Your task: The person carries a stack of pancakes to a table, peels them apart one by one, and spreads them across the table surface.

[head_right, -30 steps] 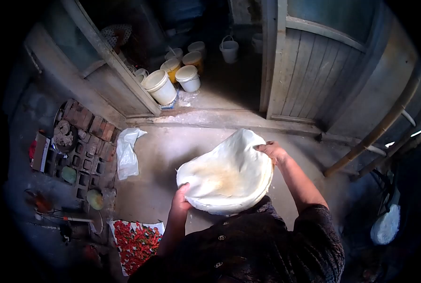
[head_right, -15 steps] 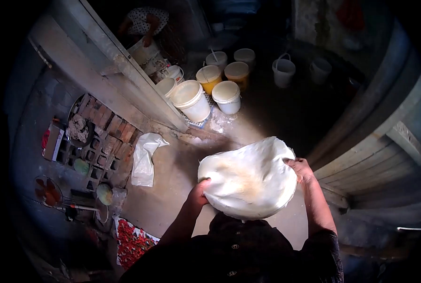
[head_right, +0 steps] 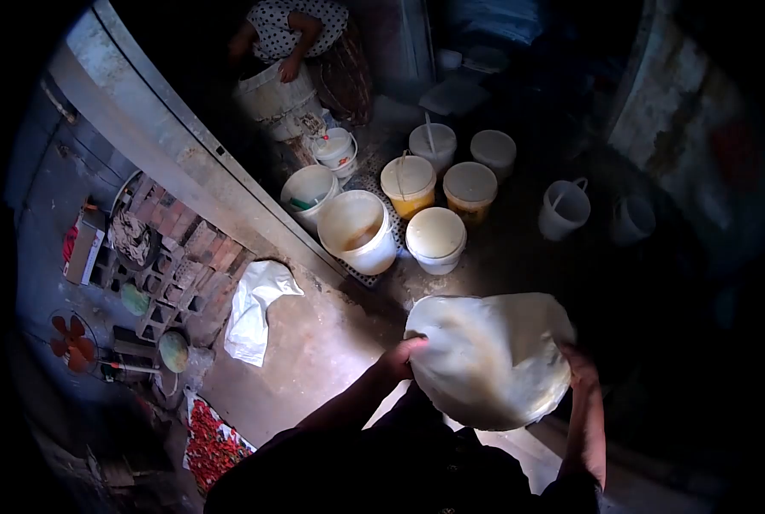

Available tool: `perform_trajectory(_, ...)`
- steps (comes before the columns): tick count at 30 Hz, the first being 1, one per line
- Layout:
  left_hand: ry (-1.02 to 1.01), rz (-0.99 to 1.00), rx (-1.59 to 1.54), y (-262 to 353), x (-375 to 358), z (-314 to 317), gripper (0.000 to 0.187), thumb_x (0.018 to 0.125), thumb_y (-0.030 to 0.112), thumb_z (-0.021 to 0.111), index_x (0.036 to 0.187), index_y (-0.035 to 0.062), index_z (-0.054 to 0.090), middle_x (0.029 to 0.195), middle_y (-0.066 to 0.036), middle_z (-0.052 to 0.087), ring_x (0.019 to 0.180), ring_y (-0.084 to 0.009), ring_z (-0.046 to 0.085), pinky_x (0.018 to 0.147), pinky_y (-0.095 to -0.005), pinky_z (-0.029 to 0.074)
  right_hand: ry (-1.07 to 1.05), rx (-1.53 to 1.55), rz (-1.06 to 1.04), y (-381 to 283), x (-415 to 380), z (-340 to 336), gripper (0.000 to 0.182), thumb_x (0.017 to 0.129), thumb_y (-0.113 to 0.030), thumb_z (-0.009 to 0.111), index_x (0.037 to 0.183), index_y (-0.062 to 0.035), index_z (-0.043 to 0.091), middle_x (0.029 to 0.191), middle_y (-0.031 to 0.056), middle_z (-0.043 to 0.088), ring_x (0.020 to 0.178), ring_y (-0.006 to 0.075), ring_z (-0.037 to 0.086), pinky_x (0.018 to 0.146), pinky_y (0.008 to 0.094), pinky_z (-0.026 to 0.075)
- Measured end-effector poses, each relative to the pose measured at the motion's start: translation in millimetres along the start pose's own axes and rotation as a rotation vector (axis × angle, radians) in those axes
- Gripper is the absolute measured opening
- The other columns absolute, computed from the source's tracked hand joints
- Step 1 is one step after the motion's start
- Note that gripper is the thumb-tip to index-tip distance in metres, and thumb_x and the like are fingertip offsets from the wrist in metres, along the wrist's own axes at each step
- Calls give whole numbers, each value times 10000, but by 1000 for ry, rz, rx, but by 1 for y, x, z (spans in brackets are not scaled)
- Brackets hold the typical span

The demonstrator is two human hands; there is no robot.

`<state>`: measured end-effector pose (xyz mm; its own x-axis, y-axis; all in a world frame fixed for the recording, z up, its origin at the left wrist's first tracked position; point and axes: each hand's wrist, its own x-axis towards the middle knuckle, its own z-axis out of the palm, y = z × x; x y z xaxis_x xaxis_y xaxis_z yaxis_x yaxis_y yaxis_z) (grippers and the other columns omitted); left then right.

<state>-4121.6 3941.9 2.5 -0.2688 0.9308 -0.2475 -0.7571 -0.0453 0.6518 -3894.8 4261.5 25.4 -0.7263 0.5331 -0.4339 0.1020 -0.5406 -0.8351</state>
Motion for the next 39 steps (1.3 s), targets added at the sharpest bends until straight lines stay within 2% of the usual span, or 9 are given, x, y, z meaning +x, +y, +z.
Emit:
perform_trajectory(2, 53, -260, -494, 30, 41, 0, 363, 784, 48, 555, 1134, 6, 467, 1087, -78, 536, 1000, -157, 498, 885, -284, 371, -38, -88, -103, -3, 31, -26, 306, 735, -175, 623, 996, -21, 583, 977, 85, 586, 889, 199, 556, 774, 338, 457)
perform_trajectory(10, -138, 214, 409, 65, 141, -17, 529, 642, -53, 606, 1146, 8, 458, 1140, -73, 498, 1078, -159, 442, 933, -287, 318, 337, -657, 183, -110, 42, 9, 388, 869, -269, 409, 1175, -36, 465, 1115, 102, 513, 1041, 203, 468, 911, 339, 363)
perform_trajectory(17, -284, 209, 216, 91, 238, 41, 631, 585, 89, 707, 1153, 10, 445, 1188, -95, 454, 1095, -182, 434, 951, -317, 312, 384, -552, 117, -147, 87, -48, 348, 837, -163, 400, 1151, -37, 485, 1129, 112, 514, 1059, 211, 470, 932, 330, 351)
perform_trajectory(19, -89, 576, 1031, 70, 279, 42, 586, 631, 156, 676, 1158, 29, 453, 1169, -104, 474, 1057, -204, 466, 929, -340, 345, 396, -528, 92, -157, 101, -75, 343, 828, -132, 398, 1144, -37, 491, 1133, 114, 514, 1064, 213, 471, 938, 328, 347)
perform_trajectory(25, 120, -199, 432, 28, 411, 14, 500, 706, 166, 606, 1171, 59, 457, 1070, -117, 527, 966, -234, 509, 842, -352, 425, 247, -1287, -455, -185, 132, -212, 344, 800, -41, 390, 1123, -38, 508, 1145, 123, 514, 1079, 219, 472, 955, 321, 336)
perform_trajectory(28, 153, -348, 250, 76, 445, 104, 474, 720, 120, 610, 1164, 60, 457, 1074, -108, 518, 986, -219, 498, 863, -350, 423, 595, -414, -43, -219, 173, -238, 447, 676, -367, 687, 963, -32, 613, 883, 64, 591, 809, 162, 530, 733, 331, 433)
perform_trajectory(30, 73, -341, 342, 77, 471, 123, 559, 712, 120, 621, 1216, 69, 384, 1169, -140, 446, 1078, -286, 429, 896, -421, 389, 452, -311, -297, -216, 151, -256, 384, 813, -282, 537, 1096, -24, 516, 964, 76, 554, 887, 167, 512, 785, 302, 417)
perform_trajectory(32, 81, -558, 90, 83, 504, 187, 586, 721, 169, 601, 1239, 65, 347, 1200, -151, 424, 1098, -327, 411, 897, -463, 383, 571, 41, 67, -280, 131, -242, 452, 763, -350, 565, 1064, -15, 539, 923, 96, 573, 853, 198, 541, 757, 328, 432)
perform_trajectory(39, -207, -737, 375, 26, 667, 240, 576, 724, 235, 591, 1225, 70, 359, 1169, -140, 460, 1065, -326, 453, 867, -497, 396, 823, -388, -8, -263, 122, -375, 482, 698, -376, 625, 978, 13, 584, 903, 140, 598, 759, 237, 563, 666, 359, 449)
